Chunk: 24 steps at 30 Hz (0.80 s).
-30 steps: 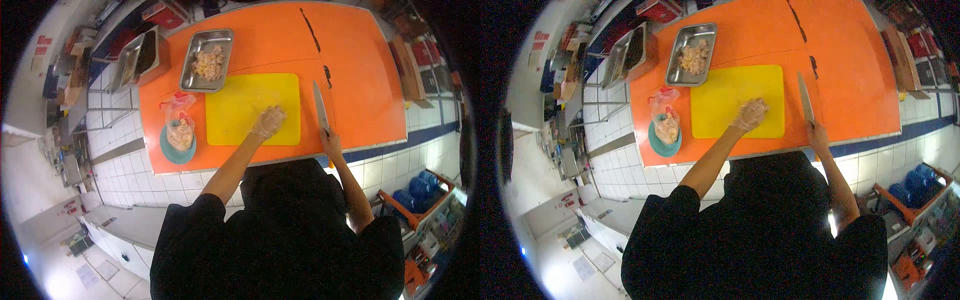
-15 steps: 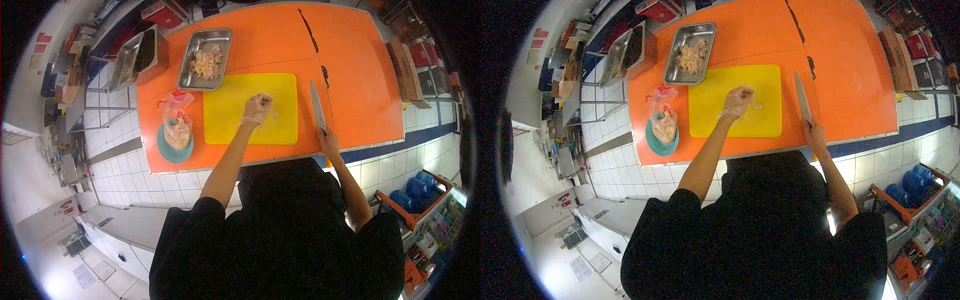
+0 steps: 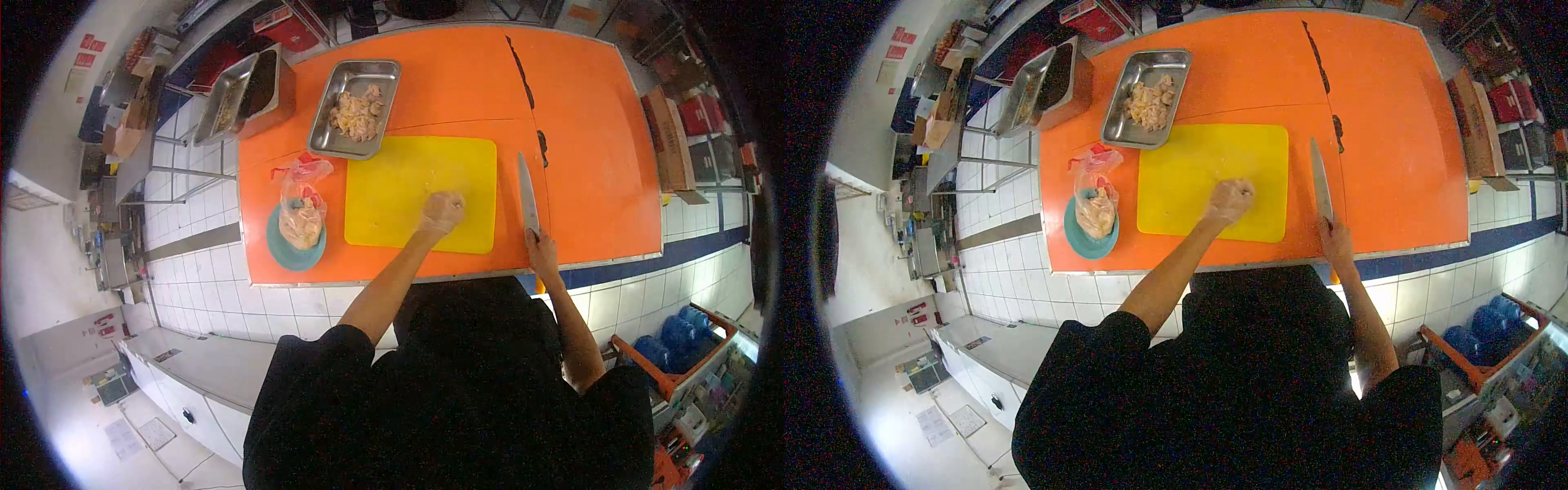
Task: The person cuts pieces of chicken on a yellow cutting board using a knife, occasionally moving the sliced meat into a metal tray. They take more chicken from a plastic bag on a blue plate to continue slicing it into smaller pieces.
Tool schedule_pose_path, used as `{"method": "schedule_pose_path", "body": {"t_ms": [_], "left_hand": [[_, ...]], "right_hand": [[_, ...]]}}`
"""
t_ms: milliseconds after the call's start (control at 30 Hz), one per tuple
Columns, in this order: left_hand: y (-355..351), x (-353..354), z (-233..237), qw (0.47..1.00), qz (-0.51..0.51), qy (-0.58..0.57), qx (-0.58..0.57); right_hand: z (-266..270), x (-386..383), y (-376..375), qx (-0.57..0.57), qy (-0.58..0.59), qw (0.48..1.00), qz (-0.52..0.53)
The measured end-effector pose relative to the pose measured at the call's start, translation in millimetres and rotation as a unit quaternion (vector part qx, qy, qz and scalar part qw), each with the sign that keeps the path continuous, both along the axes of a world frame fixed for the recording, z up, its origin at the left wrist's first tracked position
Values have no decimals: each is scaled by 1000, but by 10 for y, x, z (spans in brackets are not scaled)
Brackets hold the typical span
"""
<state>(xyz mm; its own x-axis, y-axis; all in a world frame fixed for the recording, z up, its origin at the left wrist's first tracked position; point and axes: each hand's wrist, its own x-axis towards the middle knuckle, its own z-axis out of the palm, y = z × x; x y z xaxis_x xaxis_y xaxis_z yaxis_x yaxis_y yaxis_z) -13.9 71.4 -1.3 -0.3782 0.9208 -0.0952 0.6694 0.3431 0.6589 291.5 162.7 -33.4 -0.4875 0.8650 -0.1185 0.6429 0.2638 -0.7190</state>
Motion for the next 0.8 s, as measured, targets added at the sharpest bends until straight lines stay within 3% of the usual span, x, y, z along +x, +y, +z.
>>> {"method": "schedule_pose_path", "body": {"t_ms": [33,67,100,133,200,267,333,400,433,467,500,533,567,600,633,700,733,800], "left_hand": [[-10,-67,25,994,12,-107,15],[10,-162,48,994,12,-107,16],[58,-298,94,955,69,-287,24],[108,-447,161,881,123,-456,30],[216,-740,698,858,194,-474,47],[276,-1240,921,840,160,-502,133],[288,-1734,1166,905,49,-331,262],[350,-2142,1365,889,222,-366,162],[307,-2304,1396,888,228,-365,161],[217,-2444,1412,959,179,-207,72],[80,-2529,1410,991,128,-42,-25],[-93,-2590,1396,988,147,-39,-32],[-257,-2649,1379,988,56,130,-58],[-402,-2701,1372,951,-42,293,-85],[-586,-2703,1402,950,-32,295,-92],[-962,-2666,1450,988,120,45,-80],[-1206,-2791,1252,988,124,46,-84],[-1748,-3070,679,928,31,308,-207]], "right_hand": [[3,4,-1,1,0,1000,1],[7,13,-1,-15,-9,1000,-7],[21,16,-2,-30,-19,999,-15],[5,17,10,-30,-19,999,-16],[-46,40,6,-12,-30,999,-8],[-38,39,-2,-16,-25,999,-12],[-5,17,3,-19,-19,1000,-15],[33,1,-3,-70,-20,997,-29],[-3,13,-3,-71,-21,997,-25],[-86,55,14,-52,-23,998,-26],[-156,77,26,-35,-24,999,-22],[-115,42,17,-42,-22,999,-3],[-54,31,17,-63,-49,997,-15],[10,8,24,-81,-75,993,-30],[10,8,18,-84,-73,994,-18],[20,13,-13,-47,-24,998,-24],[53,-12,-23,-51,-24,998,-20],[115,-41,-42,-51,-23,998,-32]]}}
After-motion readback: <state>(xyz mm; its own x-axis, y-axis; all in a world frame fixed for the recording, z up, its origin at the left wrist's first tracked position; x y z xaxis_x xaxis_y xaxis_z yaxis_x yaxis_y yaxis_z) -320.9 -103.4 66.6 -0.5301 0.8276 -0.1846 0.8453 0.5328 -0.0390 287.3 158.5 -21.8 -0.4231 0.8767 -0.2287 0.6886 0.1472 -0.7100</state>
